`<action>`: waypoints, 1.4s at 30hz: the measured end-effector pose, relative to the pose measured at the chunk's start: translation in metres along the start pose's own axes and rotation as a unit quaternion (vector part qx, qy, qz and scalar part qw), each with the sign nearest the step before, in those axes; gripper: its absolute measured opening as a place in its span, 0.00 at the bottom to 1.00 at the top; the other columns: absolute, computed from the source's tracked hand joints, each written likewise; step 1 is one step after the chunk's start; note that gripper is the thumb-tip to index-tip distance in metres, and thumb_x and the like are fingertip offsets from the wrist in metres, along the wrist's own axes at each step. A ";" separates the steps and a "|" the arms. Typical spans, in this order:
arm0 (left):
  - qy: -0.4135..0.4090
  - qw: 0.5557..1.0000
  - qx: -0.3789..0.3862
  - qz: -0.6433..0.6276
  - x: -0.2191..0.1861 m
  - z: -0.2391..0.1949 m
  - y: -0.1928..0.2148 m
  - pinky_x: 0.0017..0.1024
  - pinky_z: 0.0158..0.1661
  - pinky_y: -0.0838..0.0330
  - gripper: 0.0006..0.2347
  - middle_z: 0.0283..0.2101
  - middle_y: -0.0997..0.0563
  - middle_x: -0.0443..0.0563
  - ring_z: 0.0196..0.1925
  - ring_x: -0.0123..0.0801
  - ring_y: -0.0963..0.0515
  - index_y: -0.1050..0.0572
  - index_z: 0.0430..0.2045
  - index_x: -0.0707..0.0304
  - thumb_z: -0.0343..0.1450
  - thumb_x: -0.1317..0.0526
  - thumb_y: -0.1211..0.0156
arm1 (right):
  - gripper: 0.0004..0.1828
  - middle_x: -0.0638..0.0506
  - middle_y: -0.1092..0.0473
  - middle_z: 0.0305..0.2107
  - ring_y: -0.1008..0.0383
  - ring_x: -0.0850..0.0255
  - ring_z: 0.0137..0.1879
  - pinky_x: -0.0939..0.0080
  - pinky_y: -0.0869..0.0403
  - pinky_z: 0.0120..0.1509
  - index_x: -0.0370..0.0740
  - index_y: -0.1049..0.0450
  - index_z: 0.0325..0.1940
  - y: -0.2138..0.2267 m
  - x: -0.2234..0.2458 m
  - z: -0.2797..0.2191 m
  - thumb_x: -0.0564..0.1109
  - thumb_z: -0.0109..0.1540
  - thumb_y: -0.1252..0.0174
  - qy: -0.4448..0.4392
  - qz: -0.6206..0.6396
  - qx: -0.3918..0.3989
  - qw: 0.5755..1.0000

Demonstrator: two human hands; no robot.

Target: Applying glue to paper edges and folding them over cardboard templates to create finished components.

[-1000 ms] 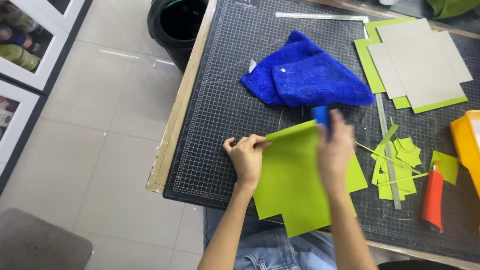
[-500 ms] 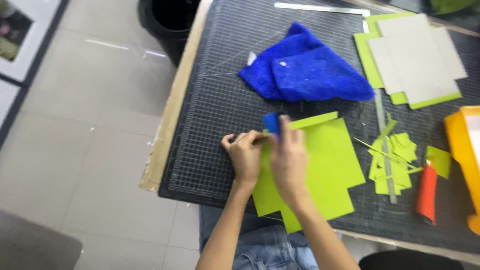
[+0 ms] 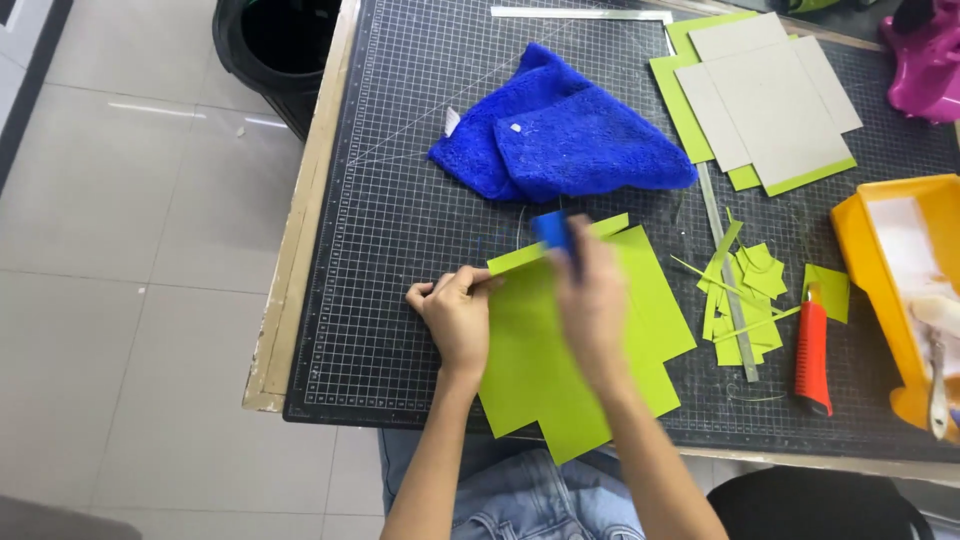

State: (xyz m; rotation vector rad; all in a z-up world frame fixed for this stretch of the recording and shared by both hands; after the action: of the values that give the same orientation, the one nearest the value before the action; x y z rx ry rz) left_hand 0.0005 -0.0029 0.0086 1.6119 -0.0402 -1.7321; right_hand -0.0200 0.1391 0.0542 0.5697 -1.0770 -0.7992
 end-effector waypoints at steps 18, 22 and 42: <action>0.001 0.999 0.003 0.032 0.003 -0.004 0.000 0.35 0.52 0.46 0.07 0.22 0.17 0.34 0.28 0.25 0.19 0.20 0.19 0.47 0.59 0.59 0.23 | 0.27 0.48 0.33 0.34 0.23 0.48 0.29 0.48 0.23 0.28 0.44 0.31 0.66 0.044 -0.075 0.039 0.48 0.63 0.38 -0.045 -0.293 -0.040 0.954; 0.006 1.000 0.009 0.027 -0.003 -0.002 0.001 0.36 0.51 0.46 0.06 0.23 0.16 0.35 0.28 0.25 0.18 0.20 0.20 0.48 0.60 0.60 0.24 | 0.30 0.45 0.34 0.34 0.24 0.43 0.28 0.42 0.25 0.26 0.43 0.35 0.67 0.036 0.012 0.023 0.44 0.60 0.39 0.019 -0.232 -0.012 0.972; -0.151 0.984 0.073 0.055 0.017 0.051 -0.033 0.35 0.54 0.41 0.09 0.25 0.16 0.42 0.34 0.32 0.16 0.20 0.22 0.46 0.56 0.53 0.25 | 0.11 0.58 0.24 0.47 0.26 0.57 0.57 0.55 0.31 0.62 0.62 0.17 0.36 0.016 -0.167 0.018 0.56 0.51 0.27 -0.159 0.071 -0.032 0.984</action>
State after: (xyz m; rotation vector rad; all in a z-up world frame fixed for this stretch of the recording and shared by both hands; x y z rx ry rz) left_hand -0.0590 -0.0118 -0.0116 1.4043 -0.4052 -1.9080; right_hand -0.0732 0.2817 -0.0177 0.3125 -1.3630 -0.8121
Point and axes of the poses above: each hand's wrist, its own z-axis towards the middle knuckle, its own y-axis out of the back of the hand, x = y × z, the point moved 1 cm from there along z, towards the middle knuckle
